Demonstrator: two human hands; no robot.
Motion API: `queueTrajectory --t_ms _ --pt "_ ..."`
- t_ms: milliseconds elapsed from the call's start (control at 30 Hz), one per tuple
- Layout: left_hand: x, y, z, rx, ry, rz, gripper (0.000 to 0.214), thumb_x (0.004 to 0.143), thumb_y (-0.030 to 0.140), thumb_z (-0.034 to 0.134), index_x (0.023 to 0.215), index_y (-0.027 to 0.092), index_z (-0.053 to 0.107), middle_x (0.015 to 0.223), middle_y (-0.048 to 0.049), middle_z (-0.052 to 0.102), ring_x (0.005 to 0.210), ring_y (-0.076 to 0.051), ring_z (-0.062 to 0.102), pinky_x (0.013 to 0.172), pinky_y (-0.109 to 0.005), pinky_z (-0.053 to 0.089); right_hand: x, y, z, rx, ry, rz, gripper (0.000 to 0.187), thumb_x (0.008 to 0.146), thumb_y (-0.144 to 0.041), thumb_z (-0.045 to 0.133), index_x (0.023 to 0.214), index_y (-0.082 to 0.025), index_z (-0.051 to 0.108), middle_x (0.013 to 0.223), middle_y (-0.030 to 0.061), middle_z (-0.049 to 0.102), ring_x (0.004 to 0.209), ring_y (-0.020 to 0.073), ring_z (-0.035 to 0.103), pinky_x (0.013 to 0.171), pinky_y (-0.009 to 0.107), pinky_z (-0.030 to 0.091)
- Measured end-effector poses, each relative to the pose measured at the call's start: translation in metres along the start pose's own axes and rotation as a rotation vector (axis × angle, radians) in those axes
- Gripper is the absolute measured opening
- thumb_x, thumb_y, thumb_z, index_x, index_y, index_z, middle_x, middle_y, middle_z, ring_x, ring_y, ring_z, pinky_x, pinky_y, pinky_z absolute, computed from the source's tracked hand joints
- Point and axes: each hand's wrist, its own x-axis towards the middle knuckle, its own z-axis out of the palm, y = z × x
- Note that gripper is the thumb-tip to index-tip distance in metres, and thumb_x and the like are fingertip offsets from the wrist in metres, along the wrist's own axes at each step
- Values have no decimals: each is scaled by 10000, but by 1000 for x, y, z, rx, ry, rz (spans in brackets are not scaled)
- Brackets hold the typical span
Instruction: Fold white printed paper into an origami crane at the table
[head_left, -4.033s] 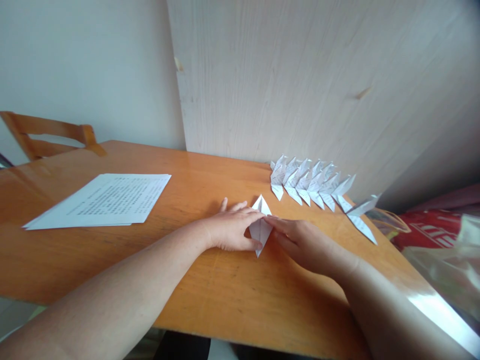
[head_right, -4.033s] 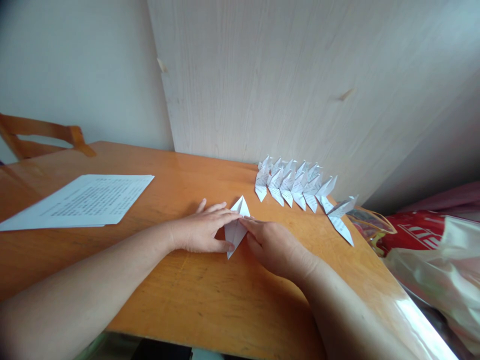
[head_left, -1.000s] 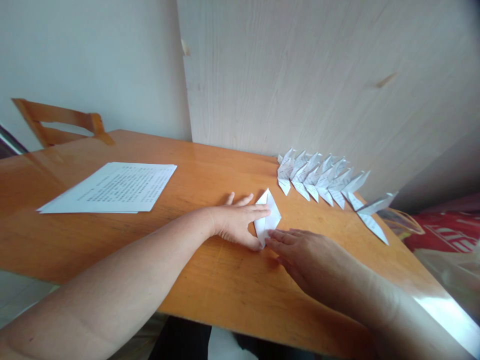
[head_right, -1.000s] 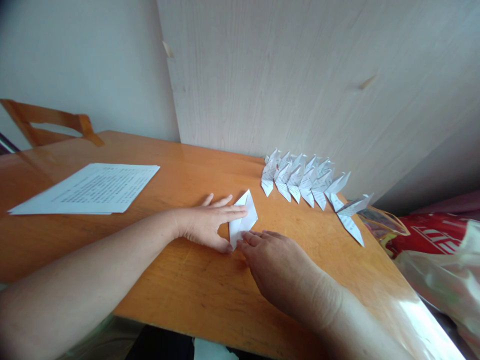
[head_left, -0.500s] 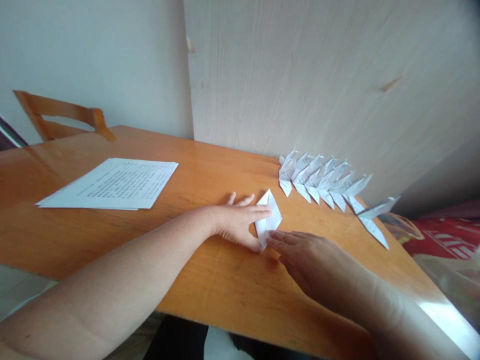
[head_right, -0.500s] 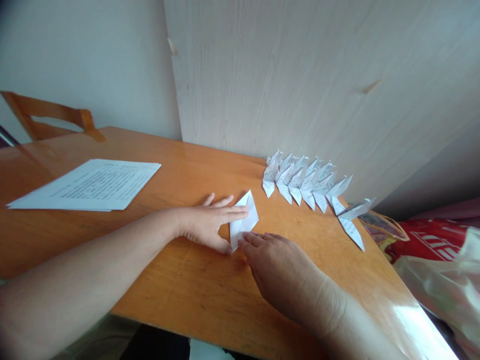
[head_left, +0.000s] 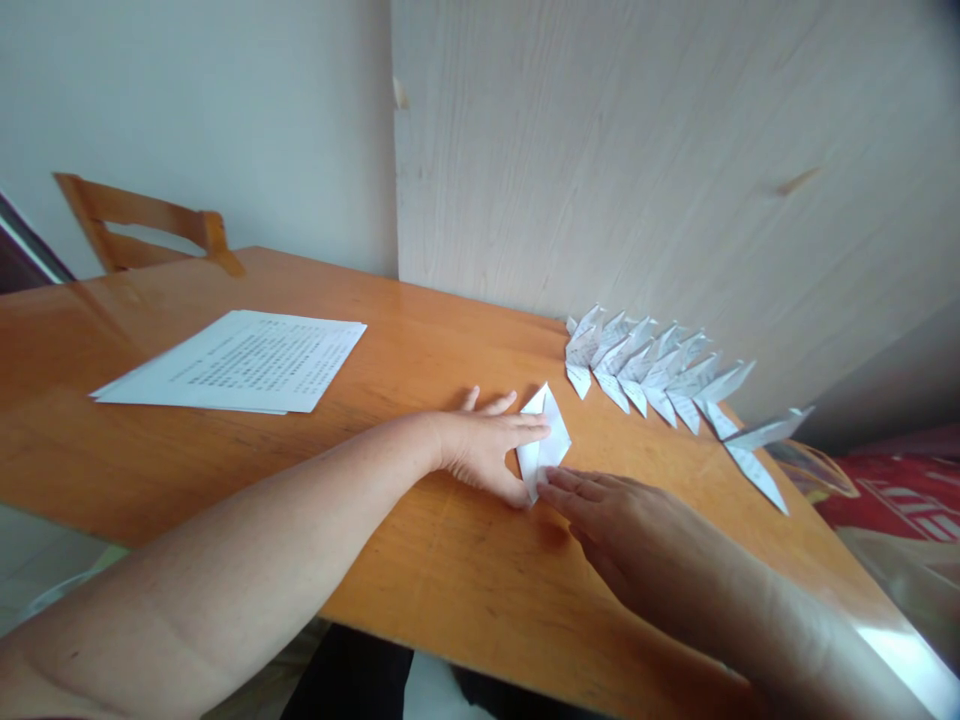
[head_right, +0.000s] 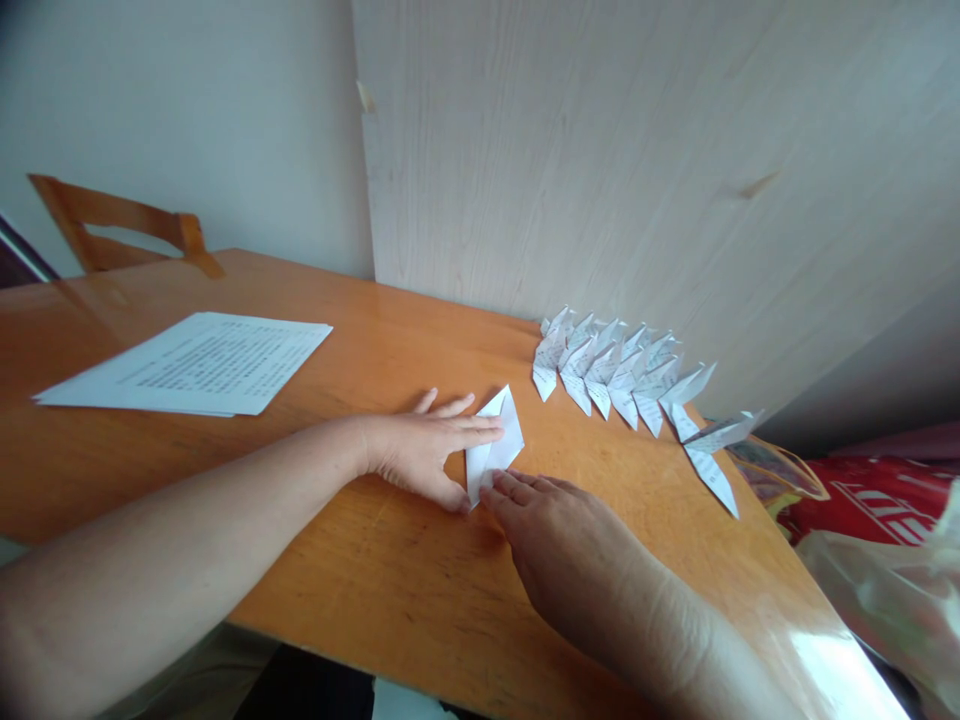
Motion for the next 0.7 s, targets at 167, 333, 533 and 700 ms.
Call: queueTrajectory --t_ms 167,333,533,700 --pt "0 1 0 3 5 4 1048 682 739 555 1569 341 165 1642 72 110 1503 -344 -115 1167 -624 -153 2 -4 0 -49 -9 8 551 855 -26 466 1346 -246 582 1332 57 648 1145 218 651 1002 414 524" --pt "0 0 1 7 7 1 1063 671 736 568 1570 348 152 1643 68 108 1501 -353 -118 1160 -641 -144 3 -10 -1 -116 -19 37 573 837 -21 481 1358 -234 583 1316 68 660 1121 242 663 942 424 557" --pt "1 -1 2 16 11 6 1057 674 742 557 1569 352 154 1644 74 93 1501 -352 -124 1157 -638 -150 1 -9 2 -163 15 -1 597 816 -8 476 1372 -207 562 1325 93 649 1144 253 644 946 439 543" --pt "2 -3 3 13 10 15 1068 671 753 552 1571 345 147 1643 75 91 1504 -342 -119 1161 -633 -148 -1 -8 4 -165 40 -34 566 822 -8 475 1345 -206 570 1336 90 638 1166 245 626 992 444 511"
